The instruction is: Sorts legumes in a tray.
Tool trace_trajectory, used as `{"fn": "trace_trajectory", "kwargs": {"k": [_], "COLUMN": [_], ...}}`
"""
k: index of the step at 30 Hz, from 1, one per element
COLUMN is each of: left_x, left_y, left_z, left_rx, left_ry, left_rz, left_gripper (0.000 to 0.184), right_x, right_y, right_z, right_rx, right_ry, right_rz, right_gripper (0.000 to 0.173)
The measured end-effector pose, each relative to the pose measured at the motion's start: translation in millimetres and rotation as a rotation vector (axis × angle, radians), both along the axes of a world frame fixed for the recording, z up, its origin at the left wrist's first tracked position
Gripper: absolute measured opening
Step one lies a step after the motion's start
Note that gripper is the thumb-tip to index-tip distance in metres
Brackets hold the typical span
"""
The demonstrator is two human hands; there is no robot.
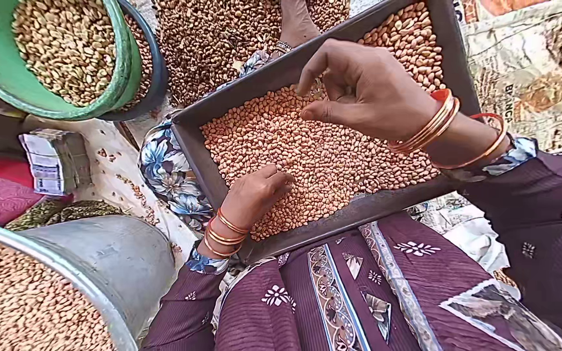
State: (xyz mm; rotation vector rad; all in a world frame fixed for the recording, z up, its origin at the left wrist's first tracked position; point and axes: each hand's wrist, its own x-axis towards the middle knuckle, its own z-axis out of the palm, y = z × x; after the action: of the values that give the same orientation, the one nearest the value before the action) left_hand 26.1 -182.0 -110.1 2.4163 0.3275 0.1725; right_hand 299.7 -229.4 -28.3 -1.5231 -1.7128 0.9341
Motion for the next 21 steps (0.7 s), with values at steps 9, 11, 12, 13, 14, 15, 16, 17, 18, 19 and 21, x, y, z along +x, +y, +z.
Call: {"fn": "trace_trajectory", "kwargs": {"k": [9,11,12,13,14,15,16,17,18,19,21], "left_x": [-17,-21,-24,-26,-26,-25,-25,-25,-25,-24,-22], "left_y": [27,31,32,30,28,24,19,14,10,8,4], "left_z": [19,23,25,27,27,25,22,19,17,16,15], "left_rx": [-0.93,-0.793,-0.619,-0.447,-0.284,-0.16,-0.083,-0.037,-0.001,0.027,0.058], "left_ry": [-0.375,-0.349,-0.27,-0.179,-0.096,-0.052,-0.019,0.012,0.039,0.063,0.097], "left_rz": [0.457,0.538,0.528,0.475,0.414,0.359,0.315,0.285,0.264,0.249,0.227], "left_gripper": [0.018,0.022,0.02,0.018,0.019,0.019,0.019,0.019,0.019,0.02,0.022], "right_x": [-35,-36,-36,-36,-35,-35,-34,-34,-34,-34,-34], "right_y": [-48,-48,-48,-47,-45,-43,-41,-39,-39,-39,-40], "right_z": [-53,-56,-58,-57,-55,-54,-52,-51,-52,-55,-59], "right_rx": [-0.13,-0.07,-0.045,-0.061,-0.097,-0.144,-0.202,-0.237,-0.254,-0.257,-0.234], "right_ry": [-0.457,-0.492,-0.493,-0.485,-0.478,-0.467,-0.457,-0.446,-0.441,-0.436,-0.413], "right_rz": [0.462,0.45,0.441,0.442,0.449,0.46,0.473,0.478,0.484,0.495,0.501], "right_gripper": [0.009,0.012,0.014,0.014,0.013,0.012,0.011,0.011,0.011,0.012,0.012]}}
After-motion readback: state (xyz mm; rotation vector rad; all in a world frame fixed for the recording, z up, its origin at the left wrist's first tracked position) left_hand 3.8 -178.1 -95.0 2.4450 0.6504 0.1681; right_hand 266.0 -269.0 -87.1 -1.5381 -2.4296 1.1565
